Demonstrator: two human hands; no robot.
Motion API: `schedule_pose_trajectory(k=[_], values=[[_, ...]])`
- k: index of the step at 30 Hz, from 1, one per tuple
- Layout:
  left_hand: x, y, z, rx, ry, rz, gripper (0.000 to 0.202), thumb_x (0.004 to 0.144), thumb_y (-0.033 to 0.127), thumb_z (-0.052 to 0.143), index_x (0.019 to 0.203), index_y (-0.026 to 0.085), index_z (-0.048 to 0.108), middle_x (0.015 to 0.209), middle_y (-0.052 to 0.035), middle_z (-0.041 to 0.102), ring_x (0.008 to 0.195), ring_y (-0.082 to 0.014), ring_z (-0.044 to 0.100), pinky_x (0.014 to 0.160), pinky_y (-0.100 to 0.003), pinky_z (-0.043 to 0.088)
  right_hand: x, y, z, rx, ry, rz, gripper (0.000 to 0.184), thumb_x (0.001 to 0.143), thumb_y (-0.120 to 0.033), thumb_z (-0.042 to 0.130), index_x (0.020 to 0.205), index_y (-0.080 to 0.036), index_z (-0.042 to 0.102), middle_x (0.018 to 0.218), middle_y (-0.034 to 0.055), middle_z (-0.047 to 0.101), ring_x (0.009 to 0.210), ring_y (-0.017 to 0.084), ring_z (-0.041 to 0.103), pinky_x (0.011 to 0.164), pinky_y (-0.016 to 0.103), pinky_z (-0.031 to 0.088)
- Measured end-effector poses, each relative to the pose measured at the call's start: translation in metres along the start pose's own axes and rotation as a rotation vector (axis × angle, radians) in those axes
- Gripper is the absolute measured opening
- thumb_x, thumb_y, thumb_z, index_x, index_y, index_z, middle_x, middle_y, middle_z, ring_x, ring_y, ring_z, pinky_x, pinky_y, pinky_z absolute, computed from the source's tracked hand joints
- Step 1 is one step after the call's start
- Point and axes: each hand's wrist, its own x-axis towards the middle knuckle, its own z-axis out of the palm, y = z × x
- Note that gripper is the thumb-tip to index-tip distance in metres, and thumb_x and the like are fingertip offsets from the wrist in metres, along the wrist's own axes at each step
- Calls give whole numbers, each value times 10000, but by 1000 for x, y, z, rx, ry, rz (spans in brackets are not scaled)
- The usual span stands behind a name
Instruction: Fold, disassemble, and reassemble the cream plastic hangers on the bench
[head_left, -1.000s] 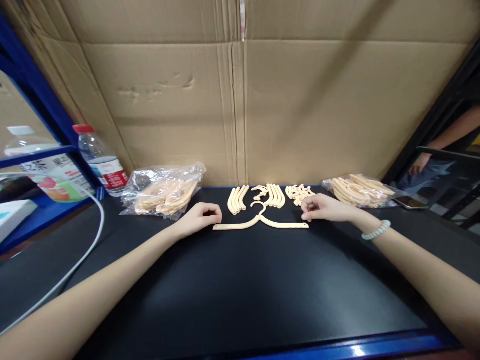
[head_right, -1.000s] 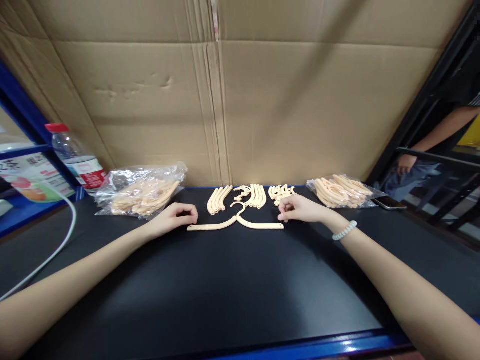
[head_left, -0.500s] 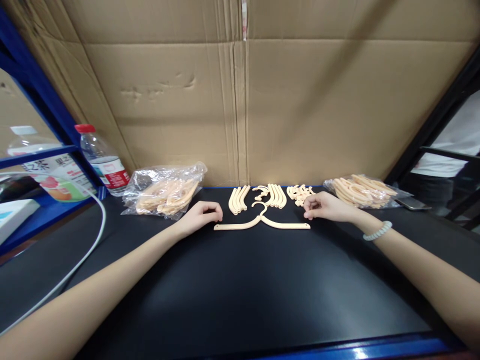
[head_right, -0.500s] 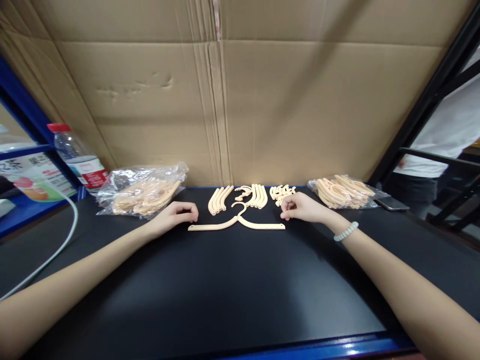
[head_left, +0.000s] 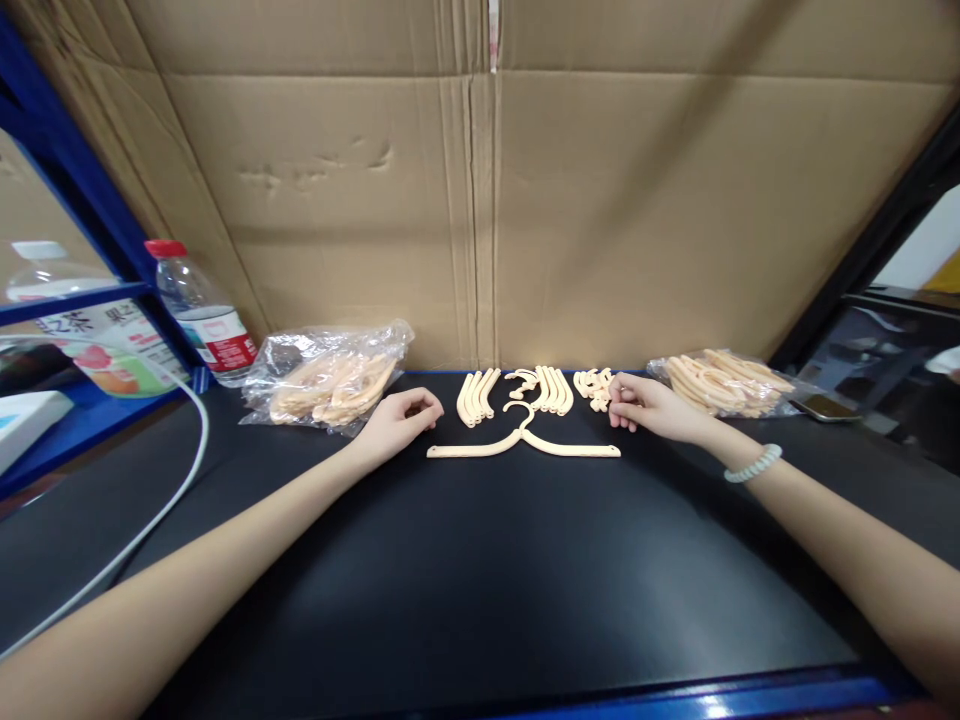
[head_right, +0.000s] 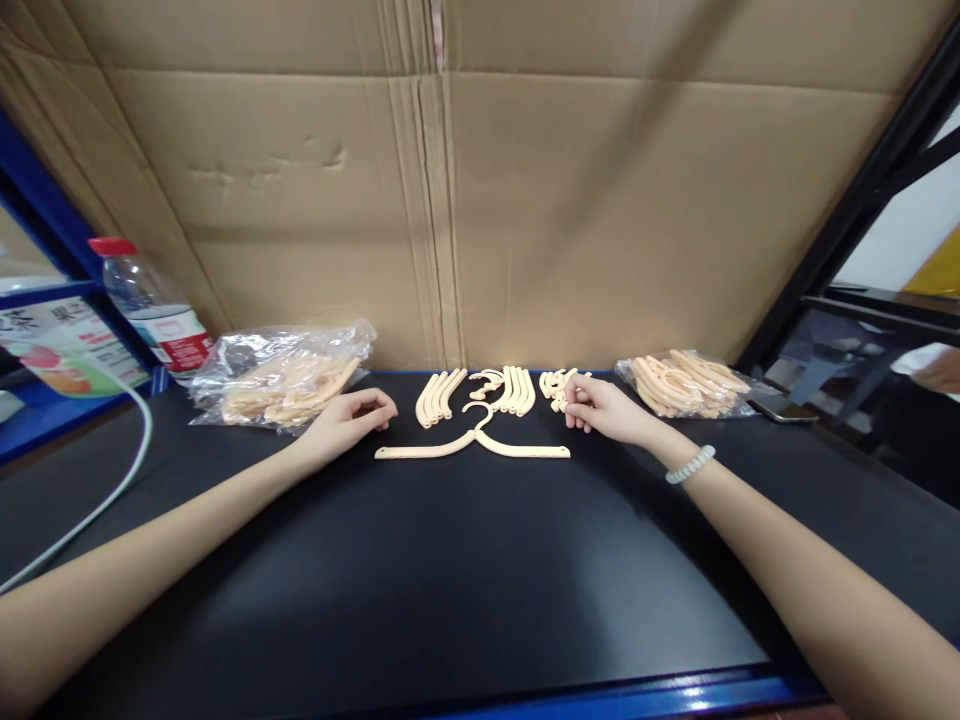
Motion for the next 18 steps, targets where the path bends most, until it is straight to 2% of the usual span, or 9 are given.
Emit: schedule_pose_trajectory(k=[7, 13, 18], values=[[3, -10, 5, 139, 40, 161, 153, 817, 213, 496, 904, 180, 618, 861, -44, 662, 769, -175, 628, 704, -307, 521, 3, 4, 8, -8, 90, -14, 120, 843, -297, 504, 836, -225, 408, 693, -5, 595, 565, 123, 556, 452, 235, 478], [7, -12, 6, 263, -22, 325, 226, 850, 180, 520, 1043, 191, 637, 1066, -71, 685, 1021, -235, 601, 933, -419, 465, 5, 2, 15, -27, 122, -52, 113, 845, -280, 497, 826, -220, 404, 695, 1, 601, 561, 119, 551, 464, 234, 480], [7, -19, 9, 300, -68, 413, 293, 903, 165, 475, 1165, 180, 605, 1201, -90, 653, 1136, -233, 563, 1008, -435, 432, 6, 0, 17, -45, 133, -72, 112, 859, -293, 470, 819, -223, 392, 688, -1, 600, 550, 114, 536, 487, 239, 470]])
